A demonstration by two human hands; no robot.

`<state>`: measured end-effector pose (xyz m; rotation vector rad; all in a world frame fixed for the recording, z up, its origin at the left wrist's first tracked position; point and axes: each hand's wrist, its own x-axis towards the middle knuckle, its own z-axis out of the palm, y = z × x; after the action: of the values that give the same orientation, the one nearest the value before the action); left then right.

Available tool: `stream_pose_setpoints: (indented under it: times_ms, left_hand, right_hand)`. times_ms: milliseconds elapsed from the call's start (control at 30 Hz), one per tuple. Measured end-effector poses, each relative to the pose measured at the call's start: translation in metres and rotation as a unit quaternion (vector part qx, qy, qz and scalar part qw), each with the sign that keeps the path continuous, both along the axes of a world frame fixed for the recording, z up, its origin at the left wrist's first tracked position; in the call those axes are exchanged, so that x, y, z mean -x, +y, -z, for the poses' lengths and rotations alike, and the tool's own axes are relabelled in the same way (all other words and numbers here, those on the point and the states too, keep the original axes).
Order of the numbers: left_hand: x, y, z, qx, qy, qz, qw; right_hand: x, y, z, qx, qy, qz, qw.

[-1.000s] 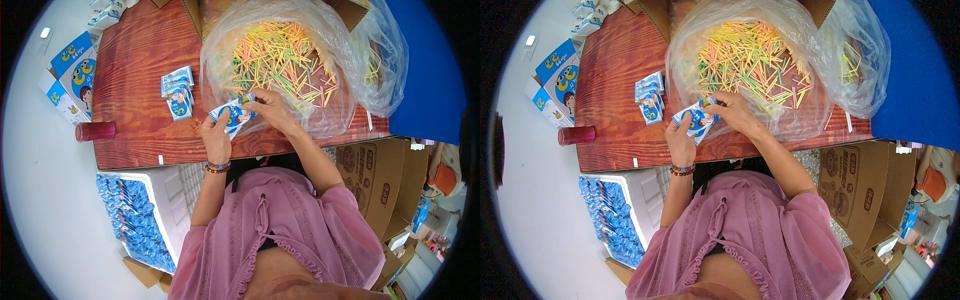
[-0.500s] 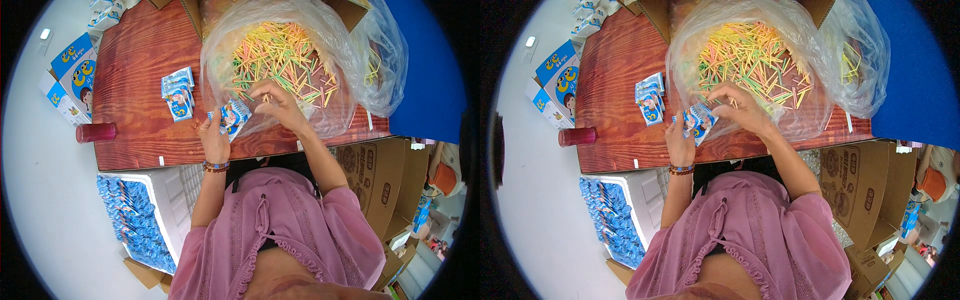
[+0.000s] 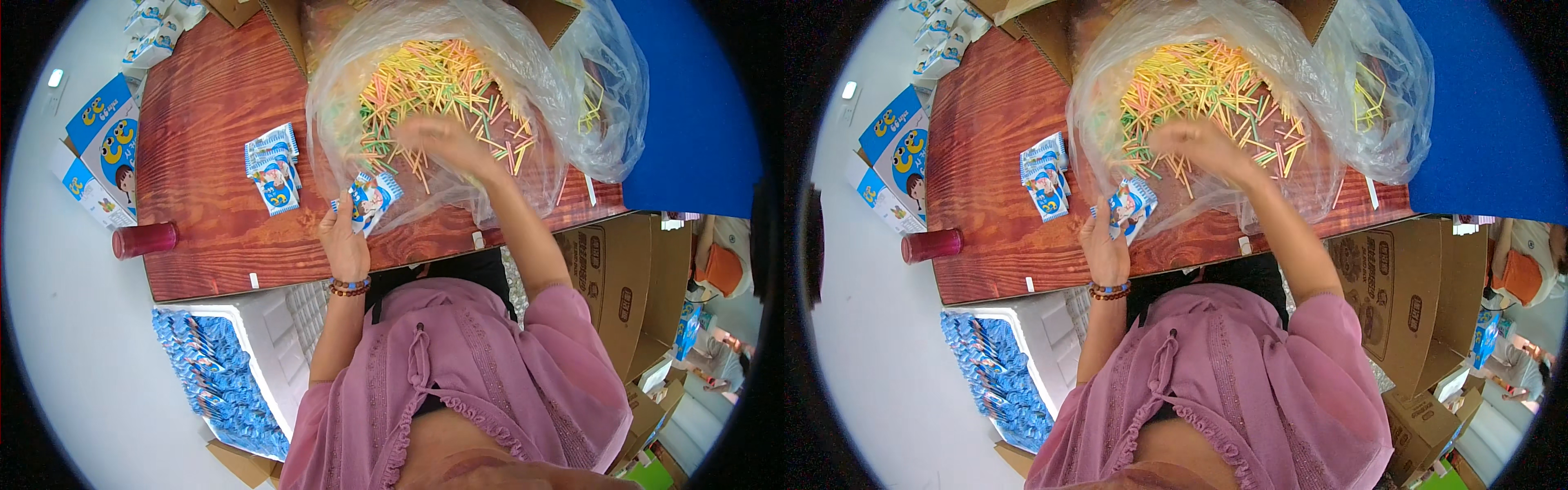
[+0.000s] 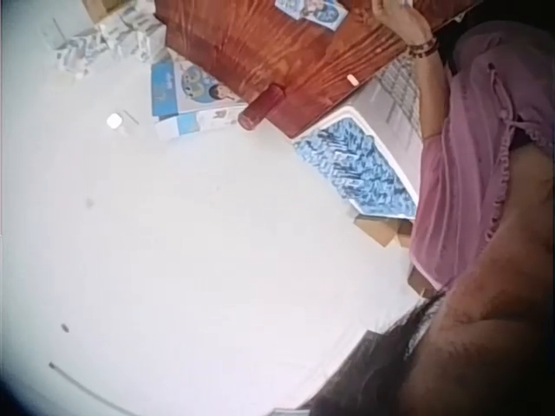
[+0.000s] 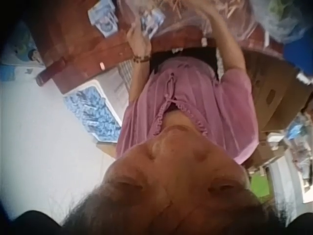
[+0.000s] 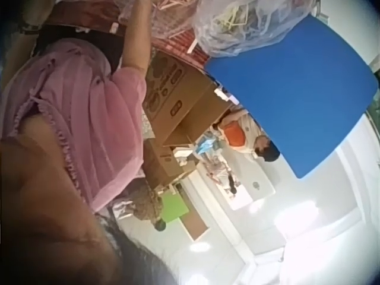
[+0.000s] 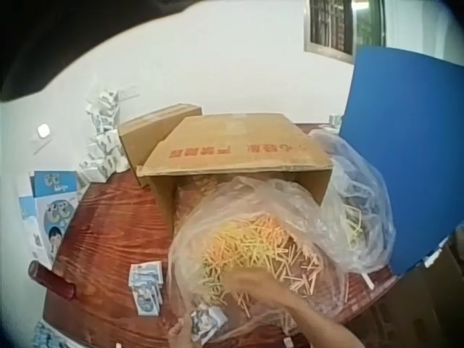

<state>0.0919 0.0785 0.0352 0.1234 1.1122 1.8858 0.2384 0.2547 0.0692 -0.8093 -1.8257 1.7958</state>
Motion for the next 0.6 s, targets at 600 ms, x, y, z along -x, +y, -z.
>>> stream_pose_setpoints:
  times_ms: [600]
  left_hand:
    - [-0.003,-0.005,0.002,-0.006,-0.008,0.025,1.0]
  right_hand:
    - [0.109,0.138,0.06,-0.611,-0.354,0.181,0.685]
